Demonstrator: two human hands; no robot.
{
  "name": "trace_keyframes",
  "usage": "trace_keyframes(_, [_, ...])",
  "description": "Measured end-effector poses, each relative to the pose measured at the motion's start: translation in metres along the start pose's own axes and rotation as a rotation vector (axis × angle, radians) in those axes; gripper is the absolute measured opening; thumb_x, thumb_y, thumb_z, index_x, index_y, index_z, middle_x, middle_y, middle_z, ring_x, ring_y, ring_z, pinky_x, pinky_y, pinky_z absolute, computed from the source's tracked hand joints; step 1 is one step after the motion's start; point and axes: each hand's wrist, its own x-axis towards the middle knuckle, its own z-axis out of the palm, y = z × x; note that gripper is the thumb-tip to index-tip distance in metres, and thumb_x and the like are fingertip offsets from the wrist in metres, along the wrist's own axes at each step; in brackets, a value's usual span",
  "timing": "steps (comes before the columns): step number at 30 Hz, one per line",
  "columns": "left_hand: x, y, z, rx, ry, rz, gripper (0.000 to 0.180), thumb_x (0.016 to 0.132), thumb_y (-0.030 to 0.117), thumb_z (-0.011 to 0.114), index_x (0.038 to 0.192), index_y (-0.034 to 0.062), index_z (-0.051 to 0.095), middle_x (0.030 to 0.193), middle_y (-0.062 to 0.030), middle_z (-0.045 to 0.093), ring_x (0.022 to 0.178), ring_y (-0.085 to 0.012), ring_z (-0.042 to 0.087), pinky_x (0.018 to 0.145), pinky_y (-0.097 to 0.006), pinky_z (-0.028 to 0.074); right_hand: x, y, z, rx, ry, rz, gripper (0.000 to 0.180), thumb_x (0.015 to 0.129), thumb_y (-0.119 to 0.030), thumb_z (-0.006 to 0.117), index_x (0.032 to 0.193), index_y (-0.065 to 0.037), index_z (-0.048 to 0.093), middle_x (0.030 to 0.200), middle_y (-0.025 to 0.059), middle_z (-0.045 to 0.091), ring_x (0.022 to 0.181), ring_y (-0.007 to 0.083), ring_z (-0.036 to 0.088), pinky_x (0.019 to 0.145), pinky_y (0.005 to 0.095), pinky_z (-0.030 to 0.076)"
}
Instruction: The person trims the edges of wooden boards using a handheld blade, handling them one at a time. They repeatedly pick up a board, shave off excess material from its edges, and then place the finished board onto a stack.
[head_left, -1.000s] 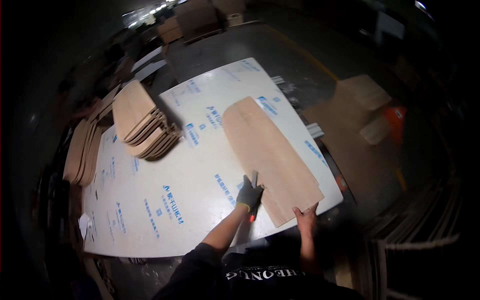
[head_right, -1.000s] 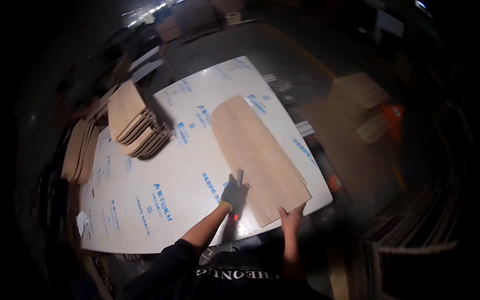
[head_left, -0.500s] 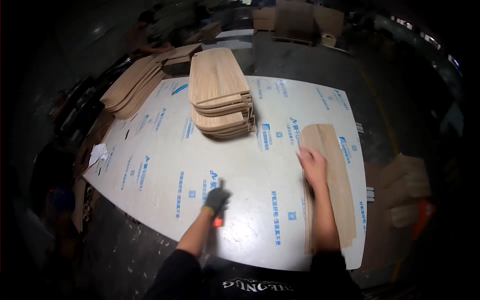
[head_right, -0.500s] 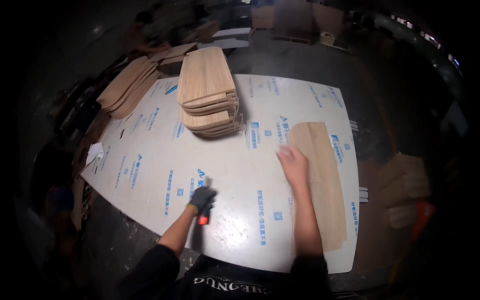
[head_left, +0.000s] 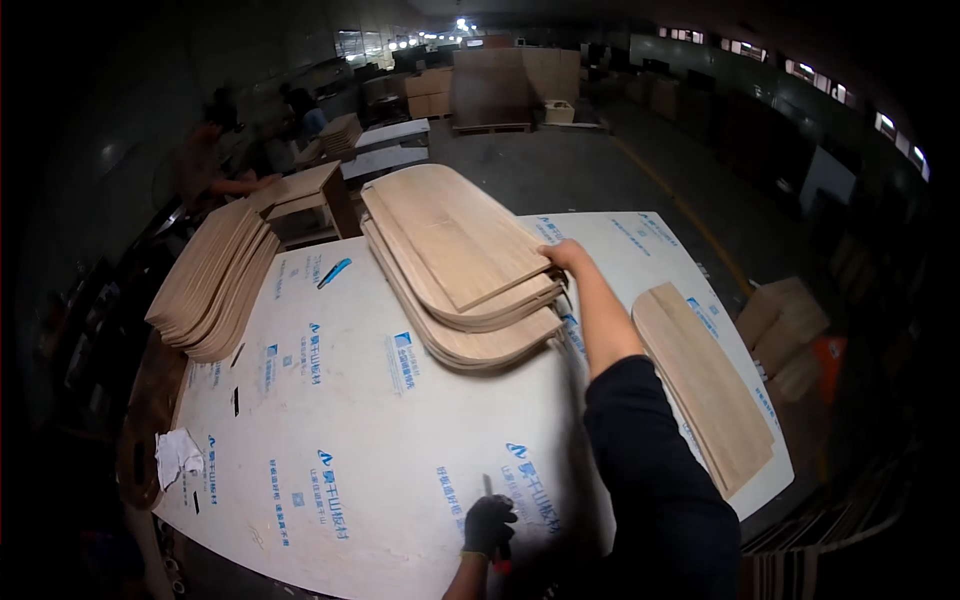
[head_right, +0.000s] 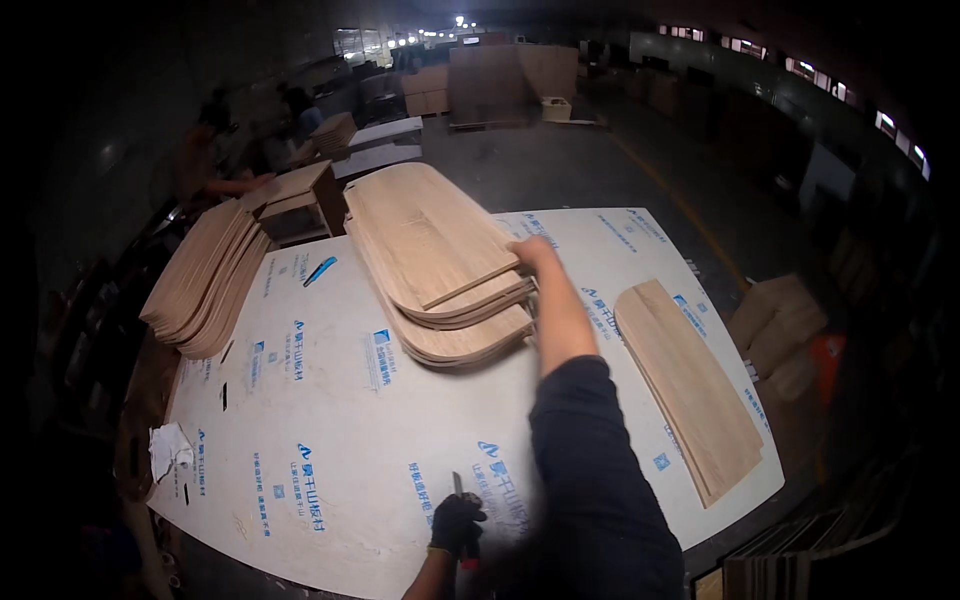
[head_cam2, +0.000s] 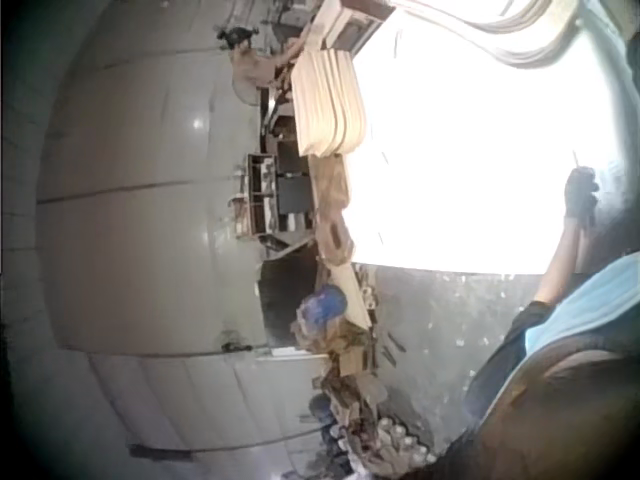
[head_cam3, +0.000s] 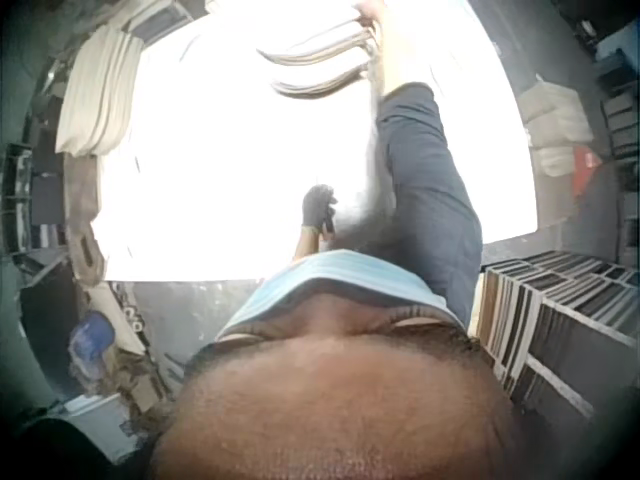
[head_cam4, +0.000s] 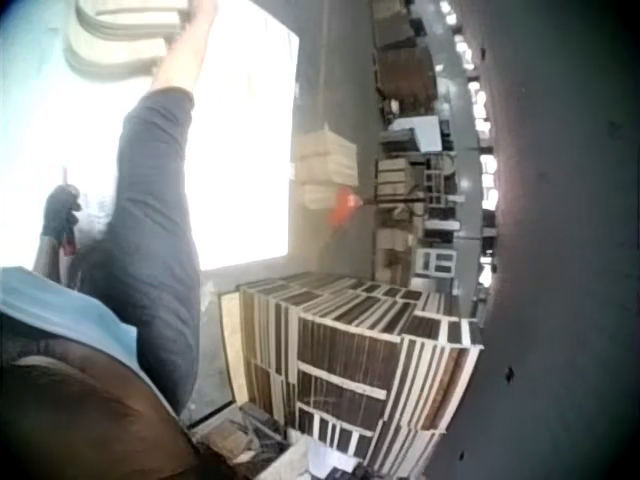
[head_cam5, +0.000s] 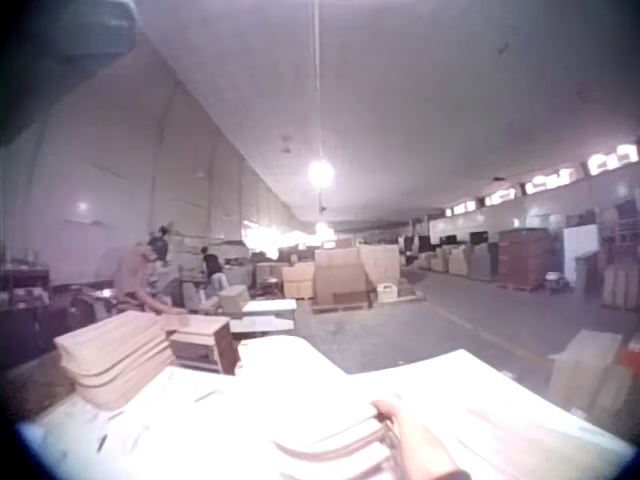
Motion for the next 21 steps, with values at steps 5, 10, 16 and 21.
trace_keyframes(5, [-0.028,0.056,-0.010,-0.157,-0.035,-0.266,0.022,0.089,0.018,0.061,0.103,0.0019,0.058,0.076,-0.0093,0.064,0.048,-0.0148,0.054,0.044,-0.026,0.045,-0.090,-0.014,-0.056,0.132,-0.249,0.000,0.049,0.083,-0.049,0.068,0.081,0.000,0.069,0.073,0.0095,0.063,0.064,0.0175,0.055,0.059,0.0342,0.046])
trace_keyframes(10, [-0.011,0.026,-0.044,-0.438,-0.182,-0.323,0.051,0.084,0.015,0.061,0.131,-0.0023,0.049,0.104,-0.0195,0.064,0.052,-0.0140,0.052,0.054,-0.029,0.049,-0.270,0.059,-0.064,0.558,-0.570,0.127,0.050,0.091,-0.037,0.061,0.124,0.001,0.059,0.115,0.0124,0.065,0.100,0.0214,0.063,0.090,0.0351,0.050])
trace_keyframes(16, [-0.045,0.170,-0.025,-0.598,0.018,0.020,0.042,0.096,0.027,0.045,0.128,0.0031,0.055,0.090,-0.0005,0.064,0.061,-0.0053,0.054,0.048,-0.021,0.040,-0.361,0.059,0.009,1.000,-0.172,0.166,0.048,0.092,-0.025,0.063,0.128,0.004,0.051,0.118,0.0113,0.063,0.107,0.0193,0.059,0.096,0.0328,0.045])
trace_keyframes(21, [-0.036,0.149,-0.007,0.241,-0.450,0.023,0.041,0.084,0.004,0.067,0.121,-0.0044,0.054,0.102,-0.0099,0.066,0.097,-0.0141,0.063,0.085,-0.027,0.053,-0.450,0.123,0.011,0.908,0.146,0.148,0.044,0.092,-0.021,0.063,0.125,0.006,0.052,0.116,0.0119,0.063,0.106,0.0188,0.058,0.095,0.0313,0.043])
